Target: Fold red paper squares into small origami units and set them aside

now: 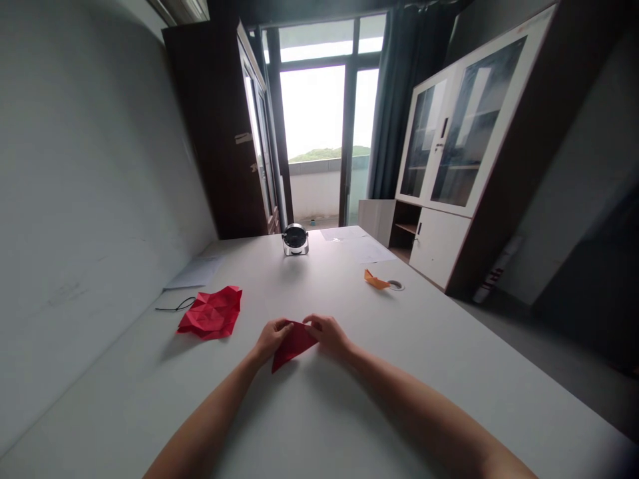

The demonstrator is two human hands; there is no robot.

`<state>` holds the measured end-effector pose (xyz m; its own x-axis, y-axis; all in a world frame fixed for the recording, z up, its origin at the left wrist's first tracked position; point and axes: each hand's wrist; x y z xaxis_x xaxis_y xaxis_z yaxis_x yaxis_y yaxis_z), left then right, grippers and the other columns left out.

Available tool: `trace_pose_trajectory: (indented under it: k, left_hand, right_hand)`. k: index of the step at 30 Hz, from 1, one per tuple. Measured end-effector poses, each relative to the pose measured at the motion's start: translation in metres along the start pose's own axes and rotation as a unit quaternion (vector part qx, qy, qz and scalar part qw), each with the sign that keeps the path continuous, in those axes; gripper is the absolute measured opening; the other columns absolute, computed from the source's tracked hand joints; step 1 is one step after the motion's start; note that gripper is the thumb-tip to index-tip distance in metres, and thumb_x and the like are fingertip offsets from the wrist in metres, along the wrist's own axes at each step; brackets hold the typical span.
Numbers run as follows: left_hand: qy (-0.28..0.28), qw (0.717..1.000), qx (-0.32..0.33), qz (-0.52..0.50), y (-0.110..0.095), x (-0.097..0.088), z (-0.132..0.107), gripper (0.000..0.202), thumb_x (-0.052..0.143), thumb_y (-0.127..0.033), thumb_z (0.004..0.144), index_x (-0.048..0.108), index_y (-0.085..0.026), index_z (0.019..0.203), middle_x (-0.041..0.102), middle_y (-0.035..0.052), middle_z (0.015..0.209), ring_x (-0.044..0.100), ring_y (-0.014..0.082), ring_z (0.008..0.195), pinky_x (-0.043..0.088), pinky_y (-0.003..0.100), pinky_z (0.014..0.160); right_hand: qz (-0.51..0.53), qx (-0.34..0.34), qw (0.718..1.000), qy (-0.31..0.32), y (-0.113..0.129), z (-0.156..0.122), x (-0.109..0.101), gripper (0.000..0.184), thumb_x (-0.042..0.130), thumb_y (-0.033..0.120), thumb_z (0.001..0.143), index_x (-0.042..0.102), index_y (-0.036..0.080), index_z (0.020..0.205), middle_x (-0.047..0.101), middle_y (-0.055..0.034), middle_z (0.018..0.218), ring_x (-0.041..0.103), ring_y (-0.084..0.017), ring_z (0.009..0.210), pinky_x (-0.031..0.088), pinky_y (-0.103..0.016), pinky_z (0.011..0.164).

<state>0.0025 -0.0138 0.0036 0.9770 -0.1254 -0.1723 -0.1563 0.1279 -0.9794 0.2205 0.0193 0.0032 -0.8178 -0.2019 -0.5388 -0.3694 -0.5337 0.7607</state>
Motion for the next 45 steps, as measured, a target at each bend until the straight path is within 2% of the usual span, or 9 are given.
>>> trace_pose_trajectory:
  k: [6,14,20,23,29,33,41,45]
  left_hand:
    - [-0.001,1.000,0.009,0.027,0.002,0.003,-0.001,0.037,0.067,-0.050,0.081,0.075,-0.015,0.085,0.072,0.0071,0.078,0.059,0.0175,0.066,0.043,0.026,0.059]
    - [0.005,0.996,0.033,0.086,-0.008,0.006,-0.006,0.031,0.066,-0.045,0.082,0.077,-0.017,0.085,0.072,0.0065,0.078,0.060,0.0196,0.070,0.043,0.027,0.063]
    - [0.020,0.985,0.055,0.161,-0.009,0.006,-0.005,0.029,0.064,-0.045,0.082,0.077,-0.019,0.079,0.069,0.0030,0.071,0.054,0.0174,0.065,0.038,0.026,0.062]
    - [0.005,0.982,0.060,0.177,-0.009,0.007,-0.005,0.034,0.060,-0.048,0.085,0.074,-0.018,0.073,0.064,0.0015,0.064,0.049,0.0158,0.061,0.033,0.026,0.059]
    - [-0.089,0.989,0.050,0.107,-0.011,0.002,-0.005,0.041,0.059,-0.053,0.085,0.064,-0.018,0.064,0.057,0.0007,0.060,0.045,0.0149,0.058,0.030,0.025,0.055]
    - [-0.143,0.987,0.040,0.067,-0.007,-0.005,-0.001,0.041,0.054,-0.054,0.088,0.063,-0.018,0.071,0.056,-0.0001,0.062,0.046,0.0143,0.058,0.033,0.024,0.054]
    - [-0.170,0.984,0.022,-0.043,0.004,-0.009,0.004,0.037,0.067,-0.053,0.080,0.067,-0.017,0.087,0.066,0.0020,0.078,0.058,0.0156,0.069,0.046,0.025,0.063]
    - [-0.181,0.978,0.014,-0.101,0.008,-0.011,0.007,0.038,0.073,-0.051,0.076,0.066,-0.016,0.090,0.066,0.0024,0.082,0.059,0.0145,0.069,0.048,0.025,0.064]
  right_hand:
    - [-0.020,0.003,1.000,0.004,0.000,-0.001,0.002,0.020,0.060,0.032,0.085,0.076,0.020,0.085,0.064,0.0008,0.064,0.051,-0.012,0.058,0.037,-0.023,0.057]
    - [-0.021,-0.010,0.999,0.025,0.000,-0.001,0.002,0.021,0.058,0.031,0.086,0.074,0.018,0.080,0.063,0.0017,0.062,0.049,-0.011,0.057,0.035,-0.022,0.056]
    - [-0.035,-0.027,0.998,0.039,0.005,-0.002,0.002,0.019,0.057,0.028,0.086,0.073,0.019,0.078,0.064,0.0016,0.064,0.049,-0.011,0.059,0.034,-0.022,0.057]
    - [-0.032,-0.027,0.998,0.044,0.007,-0.002,0.002,0.020,0.057,0.027,0.085,0.072,0.018,0.078,0.063,0.0018,0.063,0.048,-0.011,0.058,0.034,-0.022,0.057]
    - [-0.020,-0.003,0.999,0.027,0.002,0.000,0.001,0.019,0.057,0.028,0.085,0.071,0.019,0.076,0.060,0.0027,0.060,0.046,-0.011,0.056,0.034,-0.022,0.056]
    - [-0.015,0.008,0.999,-0.028,0.000,0.004,-0.004,0.019,0.057,0.031,0.085,0.069,0.019,0.076,0.060,0.0027,0.061,0.047,-0.010,0.056,0.035,-0.022,0.056]
    - [0.099,0.062,0.988,-0.103,-0.010,0.010,-0.007,0.028,0.055,0.042,0.087,0.065,0.018,0.079,0.062,0.0006,0.060,0.055,-0.012,0.055,0.043,-0.023,0.055]
    - [0.149,0.060,0.977,-0.138,-0.015,0.011,-0.007,0.031,0.056,0.046,0.087,0.062,0.017,0.079,0.062,-0.0010,0.061,0.058,-0.013,0.056,0.046,-0.025,0.057]
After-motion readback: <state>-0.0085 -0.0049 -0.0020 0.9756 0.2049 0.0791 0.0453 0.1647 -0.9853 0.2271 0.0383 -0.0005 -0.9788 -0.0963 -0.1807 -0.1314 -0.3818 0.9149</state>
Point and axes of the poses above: each hand's wrist, its own z-axis towards the middle knuckle, its own x-axis out of the palm, y = z × x
